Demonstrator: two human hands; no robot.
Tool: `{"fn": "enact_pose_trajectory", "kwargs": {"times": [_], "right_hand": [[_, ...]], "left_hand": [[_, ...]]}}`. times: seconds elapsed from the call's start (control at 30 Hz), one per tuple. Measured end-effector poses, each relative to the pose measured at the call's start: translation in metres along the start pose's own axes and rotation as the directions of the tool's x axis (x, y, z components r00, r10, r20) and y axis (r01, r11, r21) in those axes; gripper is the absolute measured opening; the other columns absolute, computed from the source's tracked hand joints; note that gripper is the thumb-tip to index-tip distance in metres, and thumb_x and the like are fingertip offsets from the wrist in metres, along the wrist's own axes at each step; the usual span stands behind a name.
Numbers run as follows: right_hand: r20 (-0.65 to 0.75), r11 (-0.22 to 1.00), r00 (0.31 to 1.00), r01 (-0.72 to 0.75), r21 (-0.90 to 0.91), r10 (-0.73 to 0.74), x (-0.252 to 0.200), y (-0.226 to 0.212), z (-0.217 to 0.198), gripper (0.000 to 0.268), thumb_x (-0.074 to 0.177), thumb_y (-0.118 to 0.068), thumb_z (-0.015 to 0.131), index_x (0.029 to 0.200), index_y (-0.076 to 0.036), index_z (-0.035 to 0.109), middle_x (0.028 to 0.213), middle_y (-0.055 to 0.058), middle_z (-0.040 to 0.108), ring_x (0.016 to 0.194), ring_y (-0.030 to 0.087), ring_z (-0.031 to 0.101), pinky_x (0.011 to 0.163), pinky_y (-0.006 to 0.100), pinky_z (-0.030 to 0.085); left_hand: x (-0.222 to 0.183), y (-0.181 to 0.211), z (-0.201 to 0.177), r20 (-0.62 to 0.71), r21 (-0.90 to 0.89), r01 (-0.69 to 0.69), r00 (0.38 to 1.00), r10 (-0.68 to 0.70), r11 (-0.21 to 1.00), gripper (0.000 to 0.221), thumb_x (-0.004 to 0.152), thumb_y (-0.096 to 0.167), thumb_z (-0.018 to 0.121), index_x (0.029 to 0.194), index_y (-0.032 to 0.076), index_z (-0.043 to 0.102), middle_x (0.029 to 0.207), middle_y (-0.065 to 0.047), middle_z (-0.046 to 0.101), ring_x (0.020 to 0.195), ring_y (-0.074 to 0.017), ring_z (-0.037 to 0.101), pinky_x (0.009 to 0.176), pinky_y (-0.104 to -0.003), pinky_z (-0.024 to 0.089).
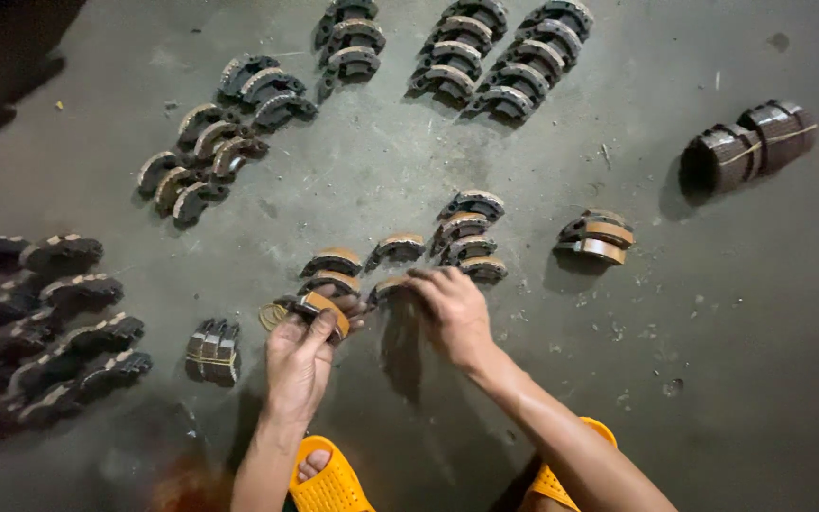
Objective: Sorting and stacking motorcycle brake shoes on the floor into organized piles
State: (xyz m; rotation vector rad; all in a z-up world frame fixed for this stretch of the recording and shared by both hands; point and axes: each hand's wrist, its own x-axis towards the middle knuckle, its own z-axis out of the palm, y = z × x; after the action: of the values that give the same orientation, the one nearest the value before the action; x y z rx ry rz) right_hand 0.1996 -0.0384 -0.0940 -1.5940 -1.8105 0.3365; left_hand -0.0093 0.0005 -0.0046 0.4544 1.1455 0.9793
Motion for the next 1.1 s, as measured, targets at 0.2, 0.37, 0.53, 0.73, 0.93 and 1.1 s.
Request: {"fn": "enact_pose_trajectory", "kwargs": {"times": [0.2, 0.37, 0.53, 0.73, 0.93, 1.1], "right_hand": [[-0.195, 0.967, 0.953, -0.247, -0.057, 0.231, 0.034, 0.068, -0.061, 0.024, 0.086, 0.009, 0.075, 0.108, 0.002, 0.071, 0.116, 0.019, 0.073, 0.099, 0.028, 0.072, 0.088, 0.034, 0.062], [-0.040, 0.932, 0.931, -0.363, 0.003, 0.363, 0.068, 0.077, -0.092, 0.032, 0.089, 0.002, 0.074, 0.121, 0.004, 0.069, 0.122, 0.019, 0.065, 0.090, 0.027, 0.070, 0.075, 0.033, 0.062], [0.005, 0.967, 0.968, -0.249, -0.054, 0.250, 0.061, 0.077, -0.071, 0.035, 0.083, 0.005, 0.078, 0.116, -0.003, 0.073, 0.115, 0.012, 0.069, 0.097, 0.023, 0.065, 0.090, 0.031, 0.061], [0.063, 0.948, 0.956, -0.275, -0.163, 0.288, 0.053, 0.063, -0.064, 0.024, 0.094, -0.009, 0.069, 0.117, -0.005, 0.073, 0.102, 0.012, 0.062, 0.087, 0.025, 0.059, 0.075, 0.037, 0.052], [0.065, 0.941, 0.964, -0.235, -0.243, 0.257, 0.041, 0.055, -0.072, 0.033, 0.097, -0.018, 0.070, 0.117, 0.005, 0.059, 0.115, 0.022, 0.058, 0.094, 0.030, 0.062, 0.074, 0.038, 0.060], [0.180, 0.421, 0.646, -0.657, 0.625, 0.741, 0.042, -0.002, -0.084, 0.029, 0.081, -0.009, 0.088, 0.103, 0.005, 0.074, 0.089, 0.023, 0.074, 0.077, 0.026, 0.074, 0.065, 0.040, 0.065]], "left_hand": [[-0.004, 0.015, 0.009, 0.083, -0.067, 0.131, 0.989, -0.126, 0.989, 0.035, 0.098, 0.002, 0.050, 0.131, -0.011, 0.054, 0.122, -0.031, 0.065, 0.112, -0.0394, 0.066, 0.095, -0.047, 0.057], [-0.005, 0.013, 0.016, 0.113, -0.070, 0.166, 0.981, -0.157, 0.984, 0.040, 0.095, -0.002, 0.049, 0.132, -0.015, 0.053, 0.126, -0.034, 0.064, 0.115, -0.0414, 0.065, 0.098, -0.047, 0.056], [-0.008, 0.016, 0.021, 0.117, -0.018, 0.182, 0.977, -0.179, 0.983, 0.046, 0.093, -0.002, 0.048, 0.138, -0.012, 0.049, 0.128, -0.034, 0.064, 0.114, -0.0396, 0.067, 0.097, -0.042, 0.058], [-0.012, 0.017, 0.025, 0.096, -0.032, 0.201, 0.976, -0.197, 0.979, 0.045, 0.093, -0.004, 0.047, 0.136, -0.015, 0.049, 0.129, -0.035, 0.063, 0.117, -0.0410, 0.065, 0.097, -0.043, 0.057], [-0.010, 0.002, 0.016, 0.089, -0.055, 0.174, 0.982, -0.169, 0.983, 0.042, 0.089, -0.005, 0.057, 0.131, -0.012, 0.054, 0.122, -0.033, 0.066, 0.115, -0.0419, 0.066, 0.098, -0.049, 0.058], [-0.013, -0.015, 0.027, 0.011, 0.019, -0.096, 0.995, 0.096, 0.995, 0.027, 0.080, -0.010, 0.077, 0.106, -0.009, 0.068, 0.096, -0.018, 0.073, 0.087, -0.0259, 0.072, 0.077, -0.037, 0.061]]}}
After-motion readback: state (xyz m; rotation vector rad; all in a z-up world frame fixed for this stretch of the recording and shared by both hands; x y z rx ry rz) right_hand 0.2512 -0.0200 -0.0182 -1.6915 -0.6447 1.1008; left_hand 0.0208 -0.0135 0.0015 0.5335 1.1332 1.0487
